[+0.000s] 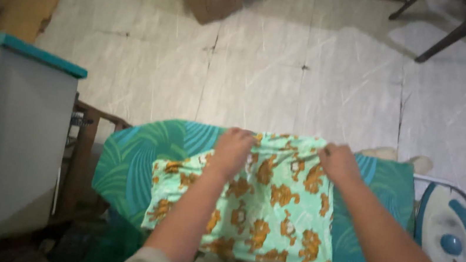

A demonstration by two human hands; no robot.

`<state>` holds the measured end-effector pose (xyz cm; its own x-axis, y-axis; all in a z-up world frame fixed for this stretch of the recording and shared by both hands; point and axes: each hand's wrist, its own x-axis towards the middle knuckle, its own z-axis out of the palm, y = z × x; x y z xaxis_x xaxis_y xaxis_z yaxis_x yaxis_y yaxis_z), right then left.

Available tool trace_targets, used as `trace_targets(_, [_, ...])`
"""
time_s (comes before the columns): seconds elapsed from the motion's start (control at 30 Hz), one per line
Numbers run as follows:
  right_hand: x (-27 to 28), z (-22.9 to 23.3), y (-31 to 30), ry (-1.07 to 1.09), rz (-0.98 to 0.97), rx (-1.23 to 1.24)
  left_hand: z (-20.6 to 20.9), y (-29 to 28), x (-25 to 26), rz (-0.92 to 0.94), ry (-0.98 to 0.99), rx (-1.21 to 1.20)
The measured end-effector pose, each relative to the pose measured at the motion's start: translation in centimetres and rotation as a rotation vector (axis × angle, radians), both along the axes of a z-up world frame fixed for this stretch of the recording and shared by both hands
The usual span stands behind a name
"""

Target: The person folds three garments on an ironing board: a blue floral dress, brown patterned pants, and light green shorts. Each item is smoothed, folded into a compact rectangle, and placed on a nearby chair.

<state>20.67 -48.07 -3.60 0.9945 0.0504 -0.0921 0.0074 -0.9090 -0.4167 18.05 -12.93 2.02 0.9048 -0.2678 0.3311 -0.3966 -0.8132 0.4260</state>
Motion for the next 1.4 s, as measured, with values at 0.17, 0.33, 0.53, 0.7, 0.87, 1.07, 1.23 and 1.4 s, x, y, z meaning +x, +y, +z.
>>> trace_targets(0.17, [-0.4, -3.0, -2.5, 0.073, -0.044, 0.109, 1.4, -4.7, 3.4, -0.216, 0.265, 0.166])
trace_targets(0.33, [-0.6, 0.8, -3.8, 0.075, -0.004, 0.228, 4.2, -4.8, 4.7, -0.257, 0.406, 0.407])
trace_targets(0.53, [1.5, 4.1, -0.9, 0.114, -0.058, 0.311, -1.9, -2.8, 7.2, -0.024, 0.515, 0.086])
trace_targets(0.7, [3.7, 0.2, 0.3, 0.146, -0.010, 0.051, -4.1, -2.4, 6.7, 0.147, 0.550, -0.224])
trace_targets(0.87, [4.4, -2.3, 0.7, 0.152, 0.059, 0.089, -1.4, -0.3, 4.8, 0.150, 0.582, -0.093])
trace_targets(1.07, [2.7, 1.3, 0.4, 0.017, 0.108, -0.008, -2.4, 1.0, 2.4, 0.082, 0.477, -0.085])
trace_targets(1.23, [-5.7, 8.6, -0.3, -0.247, 0.200, 0.088, 2.1, 1.2, -3.3, -0.055, 0.145, -0.117])
trace_targets(1.4, [-13.8, 8.7, -0.2, -0.257, 0.286, 0.119, 1.8, 1.0, -10.7, -0.109, 0.222, 0.049])
